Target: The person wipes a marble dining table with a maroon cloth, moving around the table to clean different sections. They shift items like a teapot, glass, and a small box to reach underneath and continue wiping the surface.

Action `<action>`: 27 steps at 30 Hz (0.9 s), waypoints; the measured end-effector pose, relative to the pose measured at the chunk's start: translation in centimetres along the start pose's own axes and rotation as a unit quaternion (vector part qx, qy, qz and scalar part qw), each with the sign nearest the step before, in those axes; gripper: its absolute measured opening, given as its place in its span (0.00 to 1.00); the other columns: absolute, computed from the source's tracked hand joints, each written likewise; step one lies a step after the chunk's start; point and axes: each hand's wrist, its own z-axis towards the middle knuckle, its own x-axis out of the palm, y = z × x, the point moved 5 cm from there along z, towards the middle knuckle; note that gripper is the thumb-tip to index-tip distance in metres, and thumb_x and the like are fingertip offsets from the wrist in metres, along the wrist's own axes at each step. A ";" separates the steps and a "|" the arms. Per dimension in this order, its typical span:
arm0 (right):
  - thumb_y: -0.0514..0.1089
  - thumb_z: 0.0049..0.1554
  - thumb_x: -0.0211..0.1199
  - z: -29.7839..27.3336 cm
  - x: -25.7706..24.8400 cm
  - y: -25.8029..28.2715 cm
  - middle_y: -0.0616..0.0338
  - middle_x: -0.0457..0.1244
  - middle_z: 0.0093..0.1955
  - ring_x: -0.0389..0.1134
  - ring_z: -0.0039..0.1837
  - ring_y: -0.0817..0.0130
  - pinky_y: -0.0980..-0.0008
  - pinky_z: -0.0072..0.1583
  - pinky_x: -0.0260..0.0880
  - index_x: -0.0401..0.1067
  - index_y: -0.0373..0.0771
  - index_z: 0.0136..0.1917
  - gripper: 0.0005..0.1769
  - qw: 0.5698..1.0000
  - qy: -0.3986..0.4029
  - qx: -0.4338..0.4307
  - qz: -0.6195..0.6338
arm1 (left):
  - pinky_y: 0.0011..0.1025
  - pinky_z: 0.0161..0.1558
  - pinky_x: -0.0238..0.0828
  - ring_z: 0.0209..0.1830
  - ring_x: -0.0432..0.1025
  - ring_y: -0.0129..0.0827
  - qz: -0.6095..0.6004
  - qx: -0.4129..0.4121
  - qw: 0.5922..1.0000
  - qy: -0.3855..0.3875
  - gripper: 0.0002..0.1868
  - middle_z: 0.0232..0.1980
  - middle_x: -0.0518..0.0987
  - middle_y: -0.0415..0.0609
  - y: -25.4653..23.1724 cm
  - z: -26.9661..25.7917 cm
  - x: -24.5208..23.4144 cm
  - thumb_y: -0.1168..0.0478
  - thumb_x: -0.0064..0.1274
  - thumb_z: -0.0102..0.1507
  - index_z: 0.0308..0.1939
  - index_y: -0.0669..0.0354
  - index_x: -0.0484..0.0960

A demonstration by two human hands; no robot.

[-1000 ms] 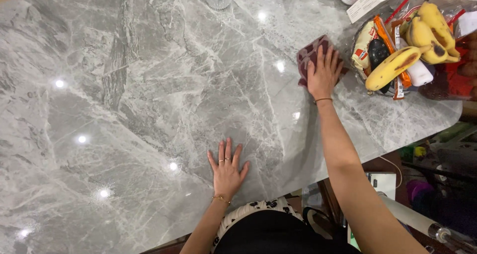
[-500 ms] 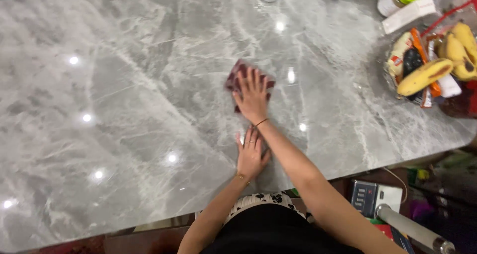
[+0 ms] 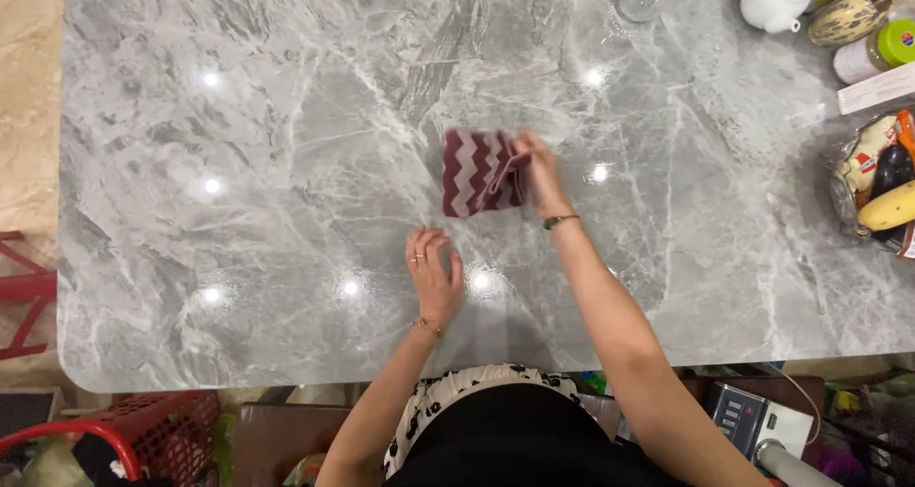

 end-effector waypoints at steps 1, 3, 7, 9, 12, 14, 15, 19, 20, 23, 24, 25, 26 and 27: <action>0.51 0.62 0.64 -0.1 -2.3 0.8 0.52 0.64 0.68 0.65 0.70 0.56 0.57 0.69 0.65 0.69 0.48 0.72 0.26 0.988 -0.070 -0.087 -0.105 | 0.56 0.71 0.52 0.70 0.62 0.54 0.017 0.014 1.000 0.001 0.13 0.59 0.73 0.51 0.5 0.7 0.0 0.66 0.52 0.63 0.51 0.56 0.73; 0.42 0.64 0.63 -1.5 -5.0 1.7 0.51 0.63 0.68 0.64 0.71 0.54 0.57 0.69 0.64 0.67 0.48 0.73 0.25 0.952 -0.143 -0.172 -0.209 | 0.58 0.73 0.49 0.73 0.59 0.54 0.031 0.030 0.999 0.005 0.14 0.63 0.71 0.52 0.7 2.8 0.5 0.65 0.51 0.64 0.53 0.56 0.73; 0.45 0.67 0.57 -6.3 -5.9 2.8 0.45 0.58 0.74 0.55 0.76 0.45 0.53 0.72 0.58 0.63 0.41 0.76 0.25 0.917 -0.149 -0.201 -0.310 | 0.55 0.77 0.34 0.83 0.46 0.45 0.098 0.058 0.987 0.118 0.21 0.80 0.57 0.49 -1.1 8.2 4.9 0.54 0.43 0.71 0.68 0.50 0.69; 0.48 0.70 0.54 -8.2 -5.8 2.7 0.49 0.57 0.76 0.52 0.79 0.49 0.52 0.74 0.55 0.62 0.43 0.77 0.24 0.909 -0.134 -0.196 -0.342 | 0.56 0.77 0.30 0.84 0.42 0.43 0.136 0.056 0.971 0.189 0.27 0.84 0.50 0.48 -0.6 9.6 9.2 0.47 0.39 0.74 0.75 0.47 0.66; 0.45 0.70 0.53 -10.4 -5.5 2.0 0.43 0.57 0.75 0.53 0.77 0.45 0.50 0.73 0.55 0.63 0.38 0.76 0.23 0.893 -0.143 -0.209 -0.372 | 0.56 0.79 0.31 0.85 0.43 0.40 0.192 0.124 0.948 0.223 0.29 0.85 0.50 0.44 0.6 10.2 14.4 0.44 0.34 0.73 0.78 0.43 0.61; 0.44 0.70 0.53 -11.5 -5.1 2.1 0.45 0.58 0.75 0.54 0.78 0.48 0.52 0.73 0.55 0.63 0.39 0.76 0.23 0.895 -0.154 -0.189 -0.373 | 0.56 0.79 0.34 0.84 0.45 0.39 0.183 0.136 0.945 0.233 0.29 0.84 0.51 0.41 0.6 11.3 15.0 0.43 0.37 0.72 0.78 0.35 0.60; 0.44 0.70 0.53 -11.2 -5.2 1.7 0.45 0.58 0.75 0.54 0.78 0.48 0.52 0.73 0.55 0.63 0.39 0.76 0.23 0.896 -0.148 -0.188 -0.374 | 0.56 0.79 0.34 0.84 0.45 0.39 0.186 0.130 0.946 0.231 0.29 0.84 0.51 0.41 1.2 12.0 15.2 0.43 0.37 0.72 0.78 0.35 0.60; 0.38 0.67 0.55 -10.6 -4.7 0.8 0.41 0.61 0.70 0.57 0.76 0.42 0.48 0.73 0.55 0.68 0.37 0.72 0.20 0.878 -0.131 -0.213 -0.408 | 0.56 0.79 0.33 0.85 0.43 0.37 0.230 0.127 0.943 0.205 0.29 0.85 0.48 0.40 5.8 15.5 14.8 0.40 0.29 0.73 0.79 0.28 0.56; 0.38 0.67 0.55 -10.3 -4.6 0.7 0.43 0.63 0.69 0.58 0.75 0.43 0.48 0.73 0.55 0.70 0.37 0.70 0.19 0.878 -0.132 -0.211 -0.410 | 0.56 0.78 0.33 0.85 0.43 0.37 0.255 0.113 0.939 0.201 0.29 0.85 0.48 0.40 7.4 16.9 14.5 0.39 0.27 0.73 0.79 0.26 0.54; 0.35 0.66 0.55 -10.3 -1.1 2.6 0.42 0.64 0.66 0.59 0.74 0.42 0.47 0.73 0.55 0.72 0.37 0.68 0.17 0.874 -0.109 -0.221 -0.418 | 0.57 0.77 0.32 0.84 0.42 0.37 0.296 0.072 0.936 0.178 0.29 0.85 0.47 0.41 13.7 20.3 10.3 0.41 0.23 0.74 0.80 0.27 0.52; 0.35 0.66 0.55 -10.1 -0.4 2.4 0.42 0.64 0.66 0.59 0.74 0.42 0.47 0.73 0.55 0.72 0.37 0.68 0.17 0.875 -0.101 -0.222 -0.418 | 0.57 0.77 0.32 0.84 0.42 0.37 0.300 0.066 0.935 0.175 0.29 0.85 0.47 0.41 16.0 21.1 8.0 0.41 0.23 0.74 0.80 0.27 0.52; 0.35 0.66 0.55 -9.9 0.1 2.3 0.43 0.65 0.66 0.60 0.74 0.44 0.48 0.73 0.55 0.72 0.37 0.68 0.17 0.875 -0.099 -0.223 -0.417 | 0.57 0.75 0.37 0.83 0.46 0.40 0.314 0.064 0.938 0.135 0.28 0.83 0.52 0.44 18.0 22.0 5.5 0.44 0.31 0.72 0.78 0.31 0.59; 0.35 0.66 0.55 -9.7 0.6 2.2 0.45 0.65 0.66 0.61 0.73 0.45 0.48 0.74 0.55 0.73 0.38 0.67 0.17 0.876 -0.097 -0.224 -0.416 | 0.58 0.73 0.42 0.81 0.50 0.43 0.328 0.062 0.938 0.094 0.27 0.80 0.58 0.47 19.9 22.7 2.9 0.46 0.39 0.71 0.75 0.34 0.65; 0.35 0.66 0.55 -9.5 1.3 1.9 0.45 0.65 0.66 0.61 0.73 0.45 0.48 0.74 0.55 0.73 0.38 0.67 0.17 0.876 -0.091 -0.224 -0.418 | 0.58 0.73 0.42 0.81 0.50 0.43 0.330 0.057 0.938 0.092 0.27 0.80 0.58 0.47 21.7 22.7 -0.3 0.46 0.39 0.71 0.75 0.34 0.65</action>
